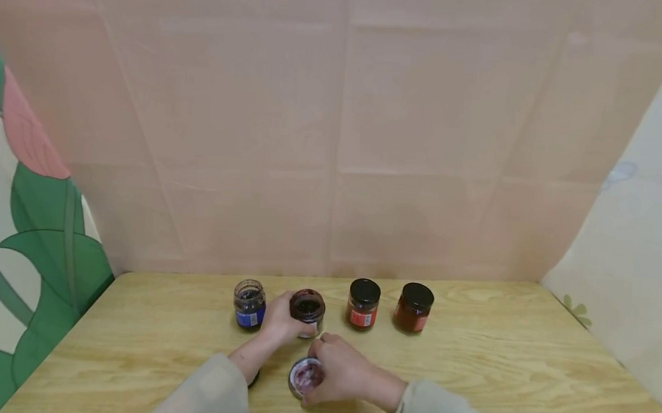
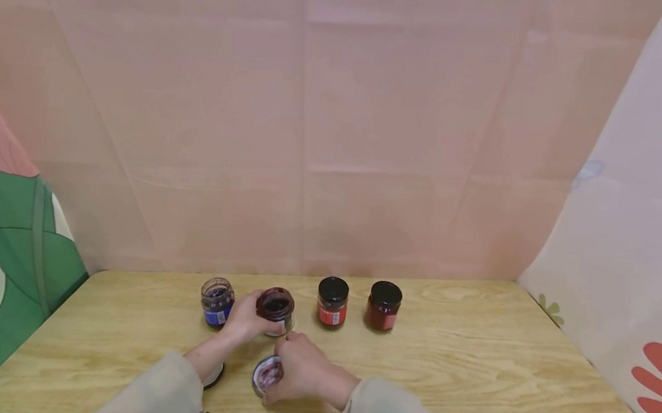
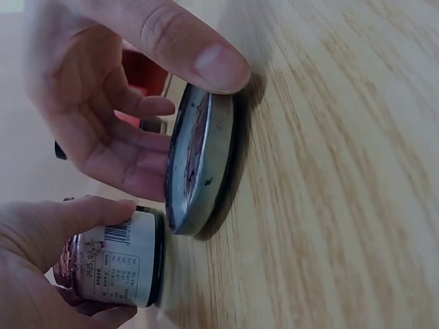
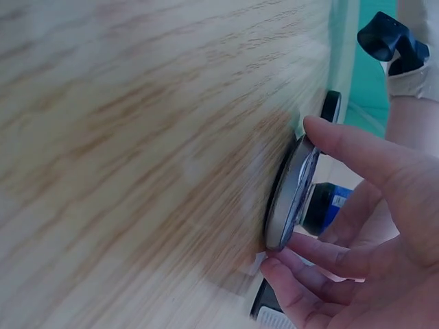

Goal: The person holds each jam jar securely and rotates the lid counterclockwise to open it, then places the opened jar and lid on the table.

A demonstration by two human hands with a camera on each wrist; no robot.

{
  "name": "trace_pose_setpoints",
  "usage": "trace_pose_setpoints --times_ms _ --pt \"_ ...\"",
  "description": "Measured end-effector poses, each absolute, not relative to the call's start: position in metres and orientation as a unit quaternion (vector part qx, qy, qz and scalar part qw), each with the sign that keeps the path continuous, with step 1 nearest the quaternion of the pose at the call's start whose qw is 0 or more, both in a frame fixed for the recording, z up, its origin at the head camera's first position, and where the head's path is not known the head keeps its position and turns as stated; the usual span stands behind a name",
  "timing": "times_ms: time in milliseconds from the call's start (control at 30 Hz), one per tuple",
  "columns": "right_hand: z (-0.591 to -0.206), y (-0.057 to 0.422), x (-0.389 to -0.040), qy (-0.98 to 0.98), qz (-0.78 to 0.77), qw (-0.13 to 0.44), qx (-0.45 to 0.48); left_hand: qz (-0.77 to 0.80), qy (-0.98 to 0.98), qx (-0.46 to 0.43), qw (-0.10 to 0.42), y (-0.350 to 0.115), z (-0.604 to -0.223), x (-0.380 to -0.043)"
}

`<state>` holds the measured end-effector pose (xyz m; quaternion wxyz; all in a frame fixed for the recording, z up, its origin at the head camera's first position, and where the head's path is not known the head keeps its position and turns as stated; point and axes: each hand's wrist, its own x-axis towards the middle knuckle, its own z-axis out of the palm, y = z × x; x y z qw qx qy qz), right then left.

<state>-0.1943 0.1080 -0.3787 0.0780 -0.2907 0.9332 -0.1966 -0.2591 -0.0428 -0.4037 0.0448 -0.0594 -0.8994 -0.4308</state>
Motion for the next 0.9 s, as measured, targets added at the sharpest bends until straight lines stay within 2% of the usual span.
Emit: trace_pose_setpoints --times_ms 367,500,900 --pt "-0.383 0.101 -0.194 0.942 -0.14 0.063 -0.299 -0.431 -0.899 -0.058 0.047 -0.04 -0.405 -0.256" --pt "-0.383 0.103 -0.194 0.937 -0.15 0.08 -0.305 -0.429 -0.9 -0.06 0.047 -0.042 -0.404 -0.253" --pt "-0.361 0.143 -0.189 0.923 -0.193 0.109 -0.314 -0.441 -0.895 -0.058 0.031 -0.035 -0.383 -0.248"
